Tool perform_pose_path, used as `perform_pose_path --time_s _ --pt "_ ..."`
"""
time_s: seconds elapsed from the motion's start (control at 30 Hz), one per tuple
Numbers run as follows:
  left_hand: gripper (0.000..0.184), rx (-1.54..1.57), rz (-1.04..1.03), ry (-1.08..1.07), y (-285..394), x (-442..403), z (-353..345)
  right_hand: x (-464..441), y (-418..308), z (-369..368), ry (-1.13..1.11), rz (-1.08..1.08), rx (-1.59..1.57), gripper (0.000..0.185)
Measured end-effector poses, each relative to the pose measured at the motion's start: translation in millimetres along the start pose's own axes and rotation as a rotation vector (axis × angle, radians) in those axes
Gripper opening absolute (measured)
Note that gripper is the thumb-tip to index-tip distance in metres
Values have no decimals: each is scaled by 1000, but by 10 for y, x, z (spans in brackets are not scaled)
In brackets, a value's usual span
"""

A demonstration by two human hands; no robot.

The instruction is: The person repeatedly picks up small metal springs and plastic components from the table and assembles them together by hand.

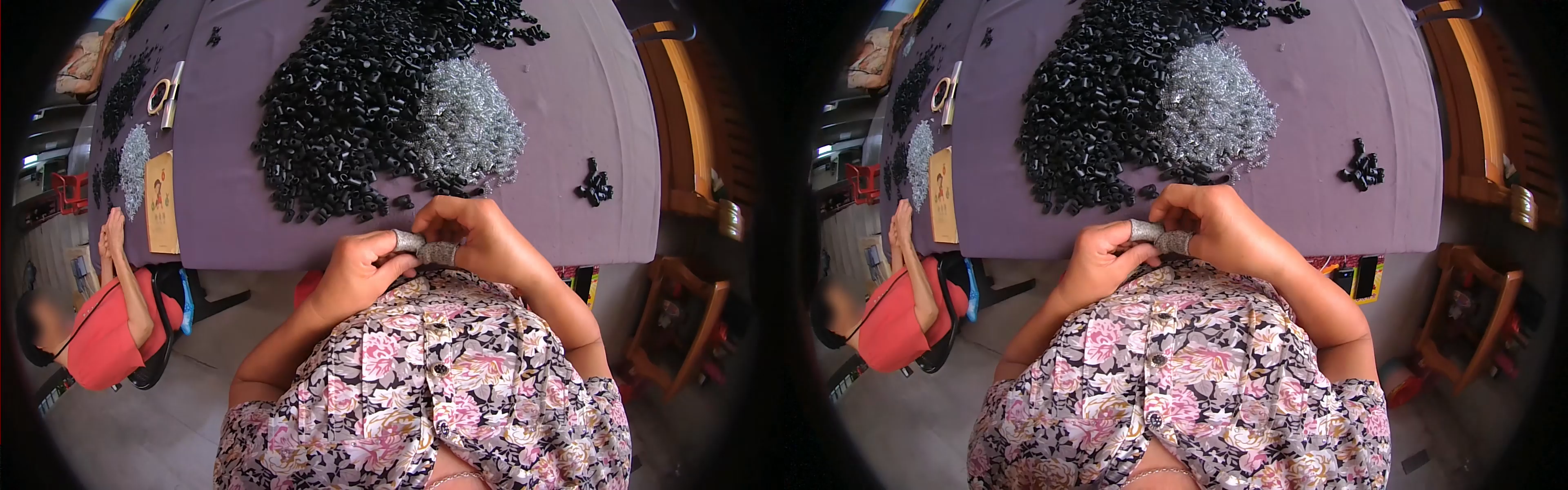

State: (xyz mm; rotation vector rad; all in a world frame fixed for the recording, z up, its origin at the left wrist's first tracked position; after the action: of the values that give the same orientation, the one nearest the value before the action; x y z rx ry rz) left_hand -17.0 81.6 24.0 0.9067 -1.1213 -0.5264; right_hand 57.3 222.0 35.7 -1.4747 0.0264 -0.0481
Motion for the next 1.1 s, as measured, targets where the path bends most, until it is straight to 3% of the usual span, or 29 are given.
perform_pose_path --time_s 0.03,0.17,0.23,0.27,0.4,0.5,0.63,0.73,0.93,1.1 --pt "11 -23 -47 -1 21 14 -3 -6 33 -2 -14 -6 -20 32" --pt "13 254 78 -42 -103 22 14 -17 77 -8 -7 61 -44 29" --pt "16 413 177 -9 -162 2 110 -98 -124 157 117 114 156 28" --pt "18 414 154 6 -208 -27 161 -136 -184 206 152 299 449 29" --pt "18 450 146 38 -236 -26 231 -287 -349 -22 71 523 777 30" --pt "19 473 132 49 -240 -26 252 -378 -299 -157 -10 516 985 27" --pt "20 466 150 49 -252 -16 254 -336 -313 -117 32 514 953 23" --pt "21 445 151 44 -251 -24 237 -248 -225 -64 -29 422 960 34" --pt "22 442 145 48 -169 -72 111 97 -222 292 139 414 741 41" --pt "23 427 149 45 -174 -77 113 211 -218 380 225 283 567 42"
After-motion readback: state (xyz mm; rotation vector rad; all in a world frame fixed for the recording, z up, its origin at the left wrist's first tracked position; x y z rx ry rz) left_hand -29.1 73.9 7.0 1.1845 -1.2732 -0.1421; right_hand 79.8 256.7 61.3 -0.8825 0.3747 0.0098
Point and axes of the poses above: each hand's wrist, its own x-axis away from the middle knuckle, its own z-axis out of the back of the hand, y = z × x, the point moved 7 cm from there along -x, towards the middle knuckle, and after that the axes turned 15 degrees about z, right-handed, at the moved point
